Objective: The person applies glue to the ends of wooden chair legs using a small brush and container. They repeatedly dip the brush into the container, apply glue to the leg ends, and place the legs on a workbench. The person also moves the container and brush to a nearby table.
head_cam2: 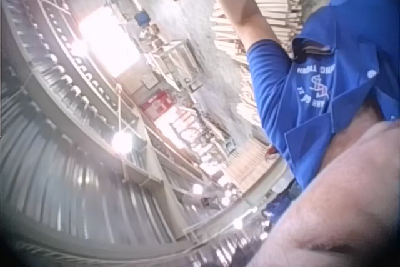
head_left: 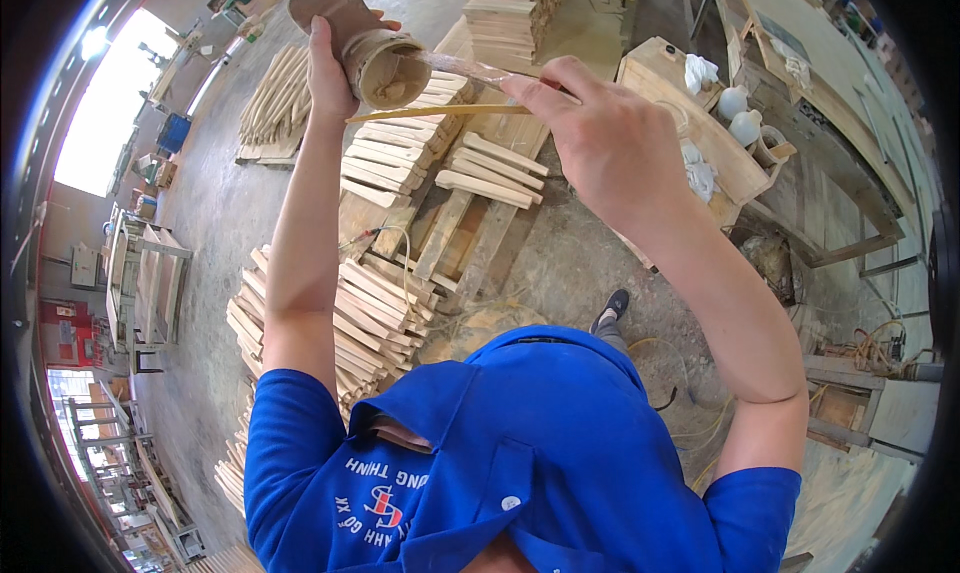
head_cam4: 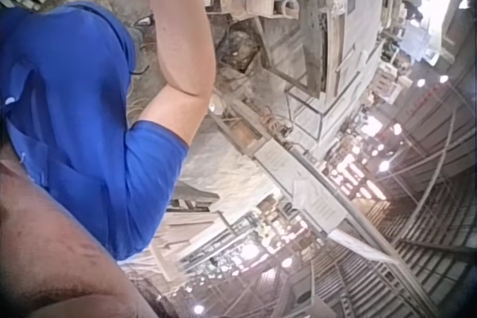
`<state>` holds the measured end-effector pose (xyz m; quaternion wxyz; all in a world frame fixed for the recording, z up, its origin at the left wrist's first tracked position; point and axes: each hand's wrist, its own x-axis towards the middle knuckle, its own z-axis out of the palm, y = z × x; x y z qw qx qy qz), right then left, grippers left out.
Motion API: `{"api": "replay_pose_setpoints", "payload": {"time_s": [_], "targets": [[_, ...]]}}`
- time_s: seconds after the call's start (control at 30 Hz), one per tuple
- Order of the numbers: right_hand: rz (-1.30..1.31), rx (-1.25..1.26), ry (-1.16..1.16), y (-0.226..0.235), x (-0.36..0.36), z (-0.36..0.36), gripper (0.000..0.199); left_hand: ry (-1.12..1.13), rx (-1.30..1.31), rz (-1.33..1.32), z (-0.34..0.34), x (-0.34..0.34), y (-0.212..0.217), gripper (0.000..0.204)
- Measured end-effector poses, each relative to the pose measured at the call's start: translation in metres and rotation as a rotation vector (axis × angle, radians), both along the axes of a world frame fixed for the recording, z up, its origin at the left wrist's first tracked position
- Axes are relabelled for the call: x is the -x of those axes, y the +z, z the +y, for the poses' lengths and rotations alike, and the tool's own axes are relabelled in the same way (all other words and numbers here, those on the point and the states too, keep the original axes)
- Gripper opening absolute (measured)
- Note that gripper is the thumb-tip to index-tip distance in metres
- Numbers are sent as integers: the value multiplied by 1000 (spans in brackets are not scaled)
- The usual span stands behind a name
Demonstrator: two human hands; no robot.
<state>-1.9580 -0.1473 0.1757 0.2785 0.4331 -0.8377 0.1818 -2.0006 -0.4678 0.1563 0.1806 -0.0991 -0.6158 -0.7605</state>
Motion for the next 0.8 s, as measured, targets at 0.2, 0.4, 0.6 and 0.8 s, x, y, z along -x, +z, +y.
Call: {"api": "replay_pose_setpoints", "payload": {"time_s": [0.2, 0.4, 0.6, 0.8], "targets": [[-298, 166, 56, -28, 6, -2, 27, 131, 102, 113, 17, 3, -5, 65], [-937, 347, -1, -4, 34, -2, 20, 258, 155, 160, 25, 8, -10, 61], [-382, 310, 118, 6, 35, -8, 15, 268, 134, 39, 29, 12, -26, 59], [-64, 38, 205, 10, 28, -9, 10, 127, 67, -106, 31, 15, -25, 62]]}}
